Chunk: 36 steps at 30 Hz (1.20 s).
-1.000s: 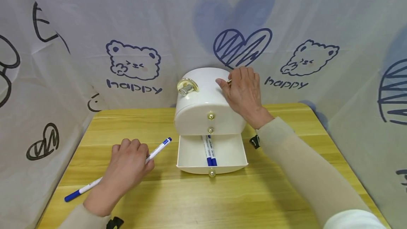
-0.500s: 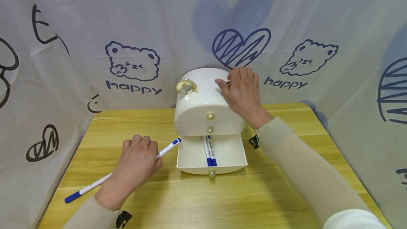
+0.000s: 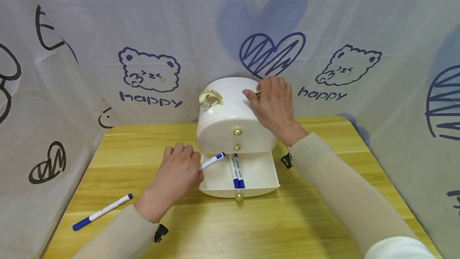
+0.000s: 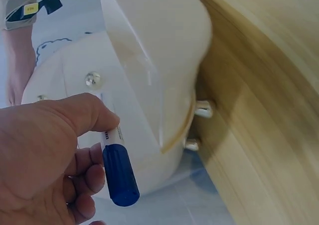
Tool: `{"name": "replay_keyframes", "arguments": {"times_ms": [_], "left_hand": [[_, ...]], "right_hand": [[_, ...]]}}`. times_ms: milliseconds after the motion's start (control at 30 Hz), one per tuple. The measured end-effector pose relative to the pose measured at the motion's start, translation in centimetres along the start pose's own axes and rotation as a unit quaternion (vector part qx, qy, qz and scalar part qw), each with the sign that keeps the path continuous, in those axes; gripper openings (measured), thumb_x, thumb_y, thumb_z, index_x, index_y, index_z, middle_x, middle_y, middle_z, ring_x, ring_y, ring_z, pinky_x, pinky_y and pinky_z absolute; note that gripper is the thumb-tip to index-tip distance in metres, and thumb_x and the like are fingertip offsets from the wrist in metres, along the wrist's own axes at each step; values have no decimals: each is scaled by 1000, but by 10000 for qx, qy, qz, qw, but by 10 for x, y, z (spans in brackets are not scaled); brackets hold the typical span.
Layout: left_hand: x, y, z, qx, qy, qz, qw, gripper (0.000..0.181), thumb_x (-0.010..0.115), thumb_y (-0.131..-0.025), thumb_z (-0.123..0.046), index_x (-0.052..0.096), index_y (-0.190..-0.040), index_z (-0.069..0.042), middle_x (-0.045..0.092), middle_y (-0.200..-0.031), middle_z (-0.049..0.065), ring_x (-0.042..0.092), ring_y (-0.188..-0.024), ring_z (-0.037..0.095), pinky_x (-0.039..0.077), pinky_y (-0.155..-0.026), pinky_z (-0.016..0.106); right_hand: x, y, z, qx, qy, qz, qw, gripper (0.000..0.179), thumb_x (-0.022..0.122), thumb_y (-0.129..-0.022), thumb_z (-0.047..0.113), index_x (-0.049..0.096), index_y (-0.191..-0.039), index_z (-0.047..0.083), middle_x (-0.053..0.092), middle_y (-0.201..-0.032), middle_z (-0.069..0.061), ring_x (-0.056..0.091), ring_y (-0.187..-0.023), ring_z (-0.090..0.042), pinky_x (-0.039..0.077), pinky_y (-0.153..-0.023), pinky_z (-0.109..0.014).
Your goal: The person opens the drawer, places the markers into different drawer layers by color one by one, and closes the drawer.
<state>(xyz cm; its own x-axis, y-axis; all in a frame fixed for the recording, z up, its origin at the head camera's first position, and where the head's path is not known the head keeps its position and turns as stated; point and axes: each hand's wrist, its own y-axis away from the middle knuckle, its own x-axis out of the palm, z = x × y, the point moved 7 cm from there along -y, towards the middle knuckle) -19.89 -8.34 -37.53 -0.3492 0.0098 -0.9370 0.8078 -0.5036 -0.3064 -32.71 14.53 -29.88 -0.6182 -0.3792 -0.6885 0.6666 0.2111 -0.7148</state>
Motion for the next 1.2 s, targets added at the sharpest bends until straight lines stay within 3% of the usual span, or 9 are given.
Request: {"name": "replay_keyframes", "arguments": {"times_ms": [233, 500, 800, 1200], "left_hand": [[8, -9, -12, 71, -94, 170, 9998, 33, 82, -85, -31, 63, -84, -4, 51, -79, 5, 45, -80, 27, 36, -71, 41], [15, -15, -24, 185, -262, 34, 9995, 32, 79, -87, -30, 59, -80, -6, 47, -78, 5, 44, -79, 27, 35, -72, 40], [28, -22, -32, 12, -456, 246, 9987, 29, 75, -90, -29, 60, -81, -6, 50, -79, 6, 46, -81, 27, 36, -71, 40], [32, -24, -31, 52, -510, -153, 9986, 26, 75, -92, -27, 63, -85, -5, 53, -82, 7, 48, -81, 27, 38, -72, 39]], "right_hand": [[0, 1, 0, 19, -17, -3, 10000, 51, 59, -105, 51, 56, -101, 1, 48, -88, -14, 44, -83, -35, 33, -75, -47], [0, 0, -1, -8, -9, -5, 10000, 51, 58, -105, 51, 56, -101, 0, 49, -88, -15, 44, -83, -36, 34, -75, -47], [1, 0, 0, 44, 14, 54, 10000, 52, 58, -105, 52, 57, -101, 0, 50, -89, -15, 44, -84, -36, 34, -76, -47], [1, 1, -1, -27, 0, -51, 10000, 51, 60, -104, 51, 56, -100, 0, 49, -88, -15, 44, -83, -36, 34, -75, -47]]}}
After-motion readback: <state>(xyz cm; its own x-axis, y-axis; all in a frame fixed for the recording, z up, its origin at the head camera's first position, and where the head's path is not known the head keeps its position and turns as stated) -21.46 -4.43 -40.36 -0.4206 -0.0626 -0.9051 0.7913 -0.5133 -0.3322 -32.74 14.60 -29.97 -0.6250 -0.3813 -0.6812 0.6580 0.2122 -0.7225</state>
